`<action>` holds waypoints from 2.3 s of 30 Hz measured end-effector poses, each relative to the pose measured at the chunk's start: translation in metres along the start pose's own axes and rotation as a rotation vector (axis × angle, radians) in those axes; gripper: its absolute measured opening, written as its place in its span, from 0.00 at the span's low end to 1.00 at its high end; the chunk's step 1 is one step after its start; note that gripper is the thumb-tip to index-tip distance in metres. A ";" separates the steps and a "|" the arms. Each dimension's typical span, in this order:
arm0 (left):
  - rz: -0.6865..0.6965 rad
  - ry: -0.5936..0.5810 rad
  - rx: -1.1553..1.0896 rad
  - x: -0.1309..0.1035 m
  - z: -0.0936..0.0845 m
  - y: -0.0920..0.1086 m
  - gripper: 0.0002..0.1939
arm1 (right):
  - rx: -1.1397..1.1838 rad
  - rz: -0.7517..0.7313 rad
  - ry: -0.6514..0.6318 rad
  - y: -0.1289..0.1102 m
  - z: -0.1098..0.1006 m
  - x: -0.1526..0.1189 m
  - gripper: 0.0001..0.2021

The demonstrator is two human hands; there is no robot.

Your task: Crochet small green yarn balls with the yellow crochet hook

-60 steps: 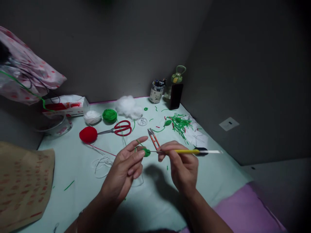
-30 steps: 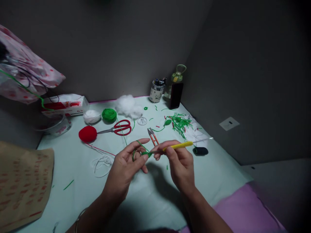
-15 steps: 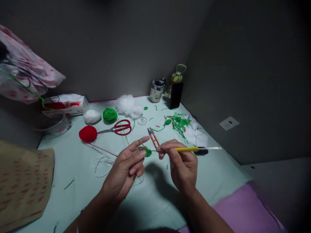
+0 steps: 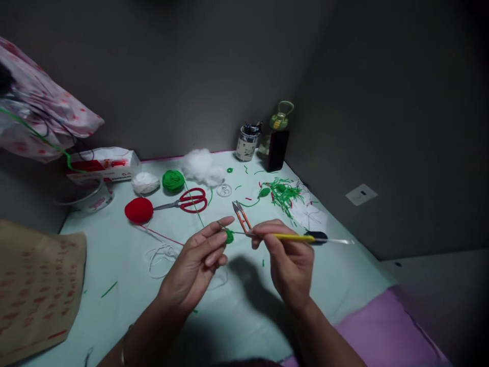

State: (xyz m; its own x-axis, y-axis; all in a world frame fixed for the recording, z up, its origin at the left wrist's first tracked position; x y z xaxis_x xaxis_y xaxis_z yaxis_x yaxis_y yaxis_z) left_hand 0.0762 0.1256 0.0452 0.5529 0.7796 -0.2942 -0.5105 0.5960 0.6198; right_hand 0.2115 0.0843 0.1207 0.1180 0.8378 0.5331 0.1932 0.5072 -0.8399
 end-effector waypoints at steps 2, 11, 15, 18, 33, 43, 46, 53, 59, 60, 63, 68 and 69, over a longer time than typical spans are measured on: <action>0.065 -0.005 0.096 -0.001 0.001 0.006 0.19 | 0.112 0.085 -0.026 0.011 0.004 0.003 0.09; 0.133 -0.046 0.319 -0.003 0.002 0.011 0.18 | 0.411 0.283 -0.032 0.041 0.009 -0.001 0.09; 0.151 0.000 0.386 -0.006 -0.003 0.015 0.19 | 0.339 0.231 -0.043 0.030 0.009 -0.003 0.09; 0.190 0.045 0.459 -0.008 -0.005 0.021 0.20 | 0.223 0.186 -0.049 0.019 0.009 -0.005 0.10; 0.307 0.118 0.537 -0.016 -0.001 0.030 0.21 | -0.334 -0.205 -0.203 -0.027 0.024 -0.010 0.15; 0.054 -0.081 0.101 -0.006 0.007 0.010 0.26 | 0.162 0.051 -0.039 0.010 0.007 0.001 0.12; 0.118 -0.063 0.208 -0.006 0.008 0.011 0.26 | 0.088 0.044 -0.087 0.007 0.014 0.004 0.10; -0.013 -0.072 0.016 -0.001 0.006 -0.005 0.23 | -0.314 -0.226 -0.132 -0.026 0.019 -0.007 0.17; 0.081 -0.075 0.095 -0.003 0.004 0.009 0.21 | 0.258 0.145 -0.068 0.020 0.010 0.004 0.10; 0.099 -0.089 0.148 -0.003 0.005 0.009 0.22 | 0.259 0.172 -0.091 0.023 0.013 0.004 0.09; 0.132 -0.103 0.245 -0.003 0.006 0.008 0.22 | 0.278 0.255 -0.069 0.033 0.014 0.002 0.07; 0.140 -0.100 0.282 -0.002 0.004 0.009 0.18 | 0.471 0.334 -0.032 0.046 0.013 -0.002 0.09; 0.137 -0.092 0.289 -0.002 0.003 0.009 0.17 | 0.467 0.329 -0.031 0.045 0.013 -0.002 0.10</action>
State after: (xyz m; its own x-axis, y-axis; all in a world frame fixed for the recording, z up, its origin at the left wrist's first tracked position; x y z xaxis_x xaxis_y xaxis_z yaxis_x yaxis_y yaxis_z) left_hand 0.0723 0.1294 0.0533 0.5560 0.8202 -0.1347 -0.3835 0.3969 0.8339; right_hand 0.2078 0.1081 0.0805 0.0691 0.9687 0.2383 -0.3011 0.2479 -0.9208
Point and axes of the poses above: each hand's wrist, its own x-axis towards the middle knuckle, its own z-axis out of the palm, y = z × x, the point moved 10 cm from there along x, towards the middle knuckle, and after that the axes turned 8 degrees about -y, right-handed, at the moved point
